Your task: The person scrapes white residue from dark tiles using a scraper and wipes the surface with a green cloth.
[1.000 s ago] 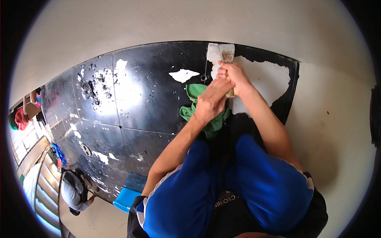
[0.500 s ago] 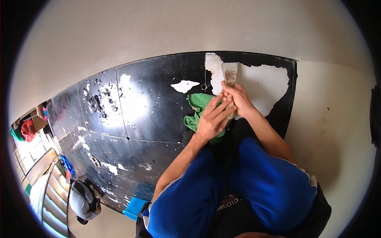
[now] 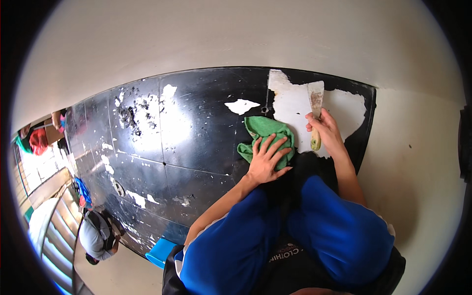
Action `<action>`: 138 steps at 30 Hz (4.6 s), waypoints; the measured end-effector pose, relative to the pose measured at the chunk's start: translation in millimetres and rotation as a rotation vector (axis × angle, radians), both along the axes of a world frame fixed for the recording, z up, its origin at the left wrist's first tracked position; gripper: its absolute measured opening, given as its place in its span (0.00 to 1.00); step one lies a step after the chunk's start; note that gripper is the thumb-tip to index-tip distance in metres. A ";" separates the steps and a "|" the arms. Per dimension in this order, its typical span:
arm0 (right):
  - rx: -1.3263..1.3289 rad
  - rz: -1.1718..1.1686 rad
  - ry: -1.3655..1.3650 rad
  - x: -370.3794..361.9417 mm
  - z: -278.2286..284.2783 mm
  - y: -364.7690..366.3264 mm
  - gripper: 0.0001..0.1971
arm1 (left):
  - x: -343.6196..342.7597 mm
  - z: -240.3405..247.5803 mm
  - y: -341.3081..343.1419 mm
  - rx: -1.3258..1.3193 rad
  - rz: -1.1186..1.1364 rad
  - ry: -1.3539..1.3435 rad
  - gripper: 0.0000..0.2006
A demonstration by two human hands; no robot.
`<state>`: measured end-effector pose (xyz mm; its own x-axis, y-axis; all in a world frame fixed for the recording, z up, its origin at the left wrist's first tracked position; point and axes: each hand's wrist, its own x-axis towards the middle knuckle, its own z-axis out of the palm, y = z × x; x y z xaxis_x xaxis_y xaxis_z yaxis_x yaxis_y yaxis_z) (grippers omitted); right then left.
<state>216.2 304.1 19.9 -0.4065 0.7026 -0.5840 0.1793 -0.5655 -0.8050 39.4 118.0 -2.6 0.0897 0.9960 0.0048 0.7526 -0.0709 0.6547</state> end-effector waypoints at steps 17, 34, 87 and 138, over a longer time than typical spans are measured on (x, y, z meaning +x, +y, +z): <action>-0.080 0.270 0.182 -30.5 48.7 -33.3 0.40 | -23.8 13.3 40.2 -0.277 0.352 -0.583 0.22; 0.898 0.250 -0.273 -38.3 59.1 -13.3 0.23 | -1.7 -20.2 162.7 -0.794 0.602 -1.551 0.15; 1.003 0.260 -0.451 -53.3 40.8 -4.7 0.12 | 2.5 -28.2 175.5 -0.699 0.650 -1.526 0.17; 1.071 0.198 -0.379 -54.0 37.9 -10.5 0.13 | -3.1 12.3 40.6 0.053 0.197 -0.869 0.16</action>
